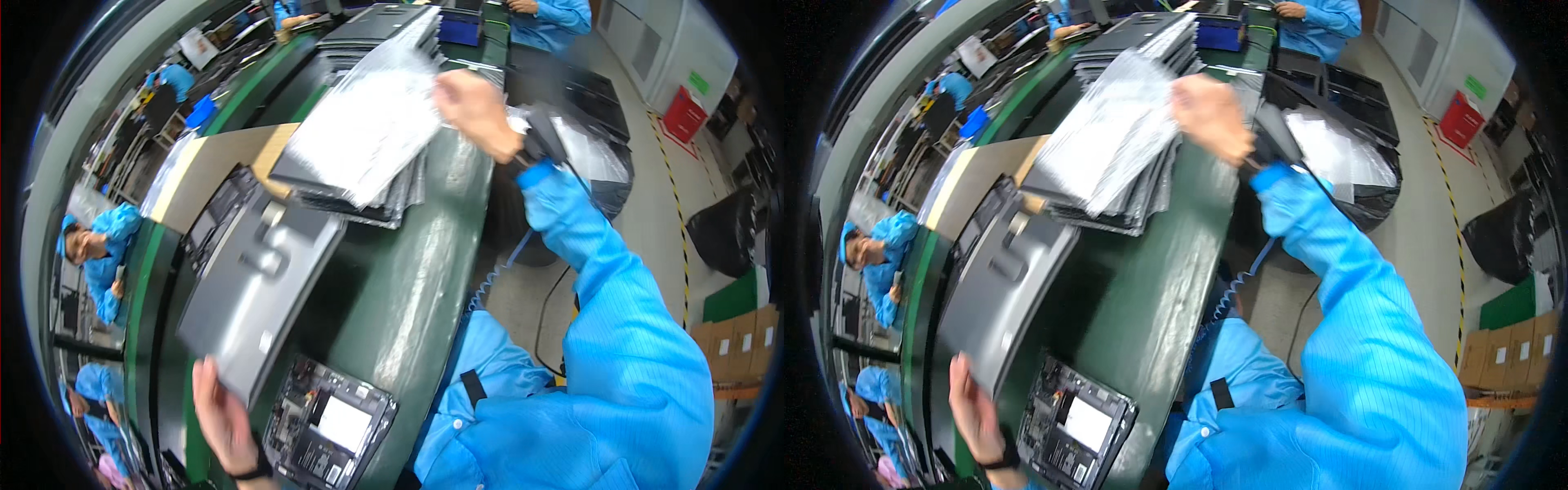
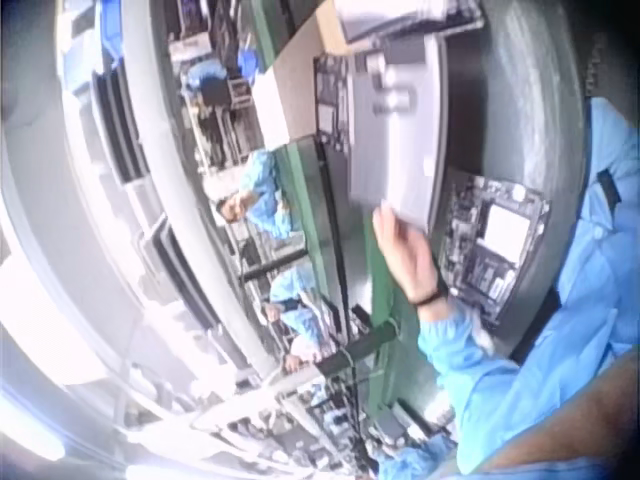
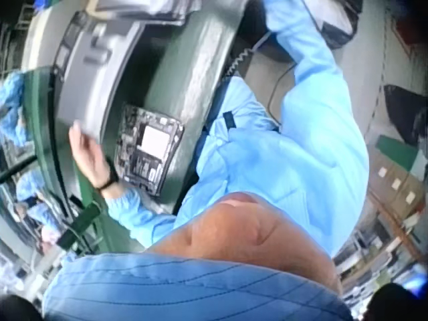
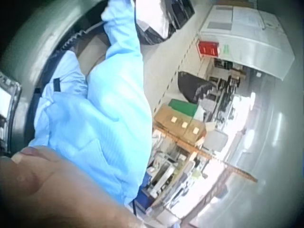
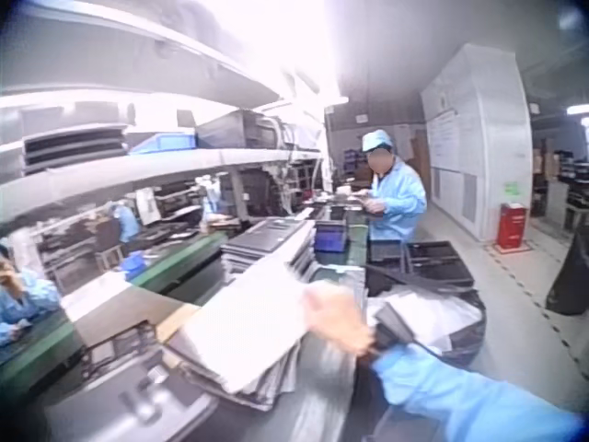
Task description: The person assembles tablet computers by hand, installing internal batteries and flex cables into the tablet chassis, then securing the back covers.
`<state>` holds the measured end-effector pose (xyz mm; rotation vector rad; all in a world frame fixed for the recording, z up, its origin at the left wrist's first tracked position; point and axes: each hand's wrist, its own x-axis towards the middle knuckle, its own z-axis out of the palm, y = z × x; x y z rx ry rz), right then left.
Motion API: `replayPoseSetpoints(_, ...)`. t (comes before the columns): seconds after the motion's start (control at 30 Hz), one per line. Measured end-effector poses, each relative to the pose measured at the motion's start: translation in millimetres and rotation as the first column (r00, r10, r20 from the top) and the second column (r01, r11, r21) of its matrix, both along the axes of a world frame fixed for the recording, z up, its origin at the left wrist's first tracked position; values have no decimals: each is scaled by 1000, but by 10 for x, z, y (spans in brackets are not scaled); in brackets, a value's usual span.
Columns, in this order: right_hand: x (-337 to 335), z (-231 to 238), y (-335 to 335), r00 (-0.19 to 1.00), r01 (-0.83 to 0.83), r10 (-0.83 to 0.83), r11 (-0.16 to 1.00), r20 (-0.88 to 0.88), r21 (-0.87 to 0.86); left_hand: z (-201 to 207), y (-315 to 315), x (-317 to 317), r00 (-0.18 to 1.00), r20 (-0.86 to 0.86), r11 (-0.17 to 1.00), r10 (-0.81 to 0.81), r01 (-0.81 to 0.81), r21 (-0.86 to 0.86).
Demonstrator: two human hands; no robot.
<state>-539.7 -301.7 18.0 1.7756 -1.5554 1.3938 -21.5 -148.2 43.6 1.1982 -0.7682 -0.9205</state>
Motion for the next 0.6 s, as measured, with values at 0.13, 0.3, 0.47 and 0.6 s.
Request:
replayPoseSetpoints(0.13,-1757,-570,784,841,532,-537,843,69,80,416,478,132,986,-56,967,-155,163,197)
replayPoseSetpoints(0.3,-2523,-1637,870,613,790,-502,375,-610,486,352,454,50,987,-70,954,-142,155,256)
replayPoseSetpoints(0.47,-2262,-1818,-62,851,513,-413,785,-324,346,341,435,14,986,10,945,-164,154,289)
replayPoseSetpoints(0.6,-2764,-2640,-378,201,805,-249,593,-947,15,460,590,17,991,17,943,-130,118,310)
